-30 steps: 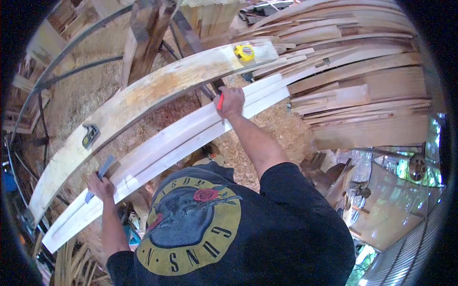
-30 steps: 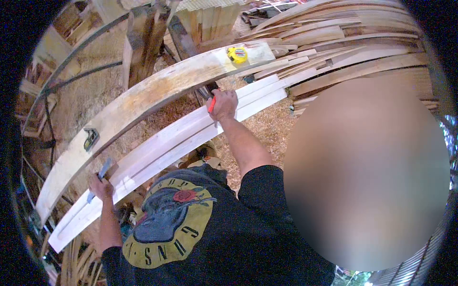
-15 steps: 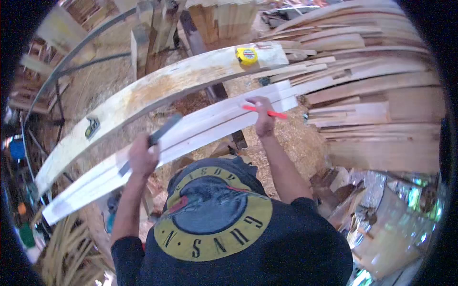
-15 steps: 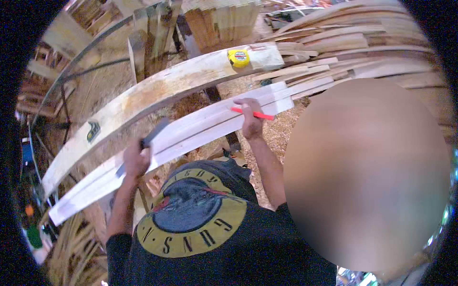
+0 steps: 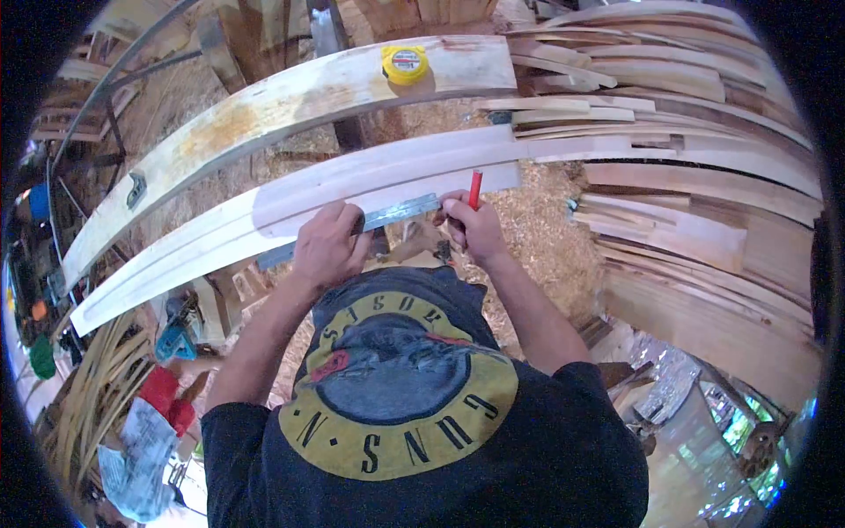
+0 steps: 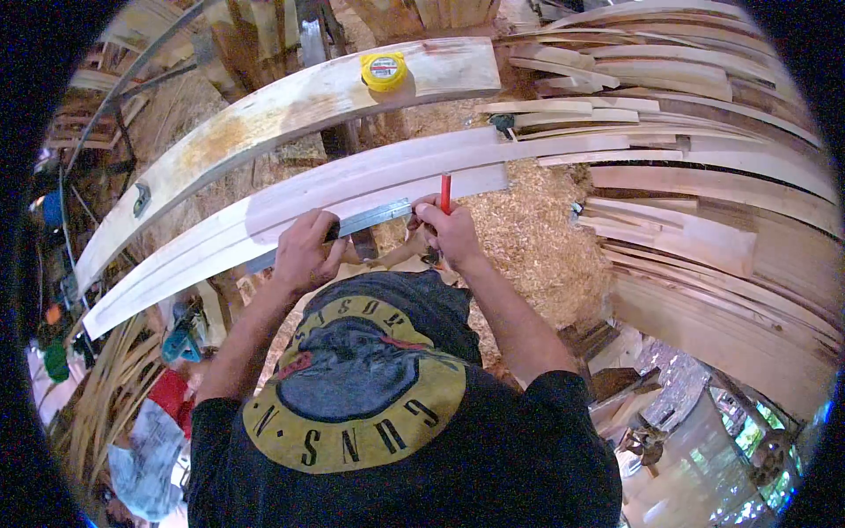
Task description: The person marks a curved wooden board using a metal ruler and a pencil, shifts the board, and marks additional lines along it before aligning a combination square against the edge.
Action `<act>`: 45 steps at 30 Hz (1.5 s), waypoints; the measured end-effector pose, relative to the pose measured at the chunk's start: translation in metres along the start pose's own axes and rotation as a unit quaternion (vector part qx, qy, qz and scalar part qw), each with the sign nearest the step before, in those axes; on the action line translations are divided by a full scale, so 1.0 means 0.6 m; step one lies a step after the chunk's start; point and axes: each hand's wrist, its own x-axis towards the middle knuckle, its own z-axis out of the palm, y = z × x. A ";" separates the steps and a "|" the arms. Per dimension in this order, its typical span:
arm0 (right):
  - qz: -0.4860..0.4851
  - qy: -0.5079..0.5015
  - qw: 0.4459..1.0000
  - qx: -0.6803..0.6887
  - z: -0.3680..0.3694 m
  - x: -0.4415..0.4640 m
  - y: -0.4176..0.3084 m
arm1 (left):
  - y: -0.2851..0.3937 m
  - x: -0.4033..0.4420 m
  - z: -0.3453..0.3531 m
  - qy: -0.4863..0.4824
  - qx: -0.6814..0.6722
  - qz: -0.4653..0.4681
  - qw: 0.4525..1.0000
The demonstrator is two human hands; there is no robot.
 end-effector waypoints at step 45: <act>0.010 0.185 0.981 -0.062 -0.186 0.128 0.019 | -0.047 0.073 0.184 0.105 0.101 0.032 0.989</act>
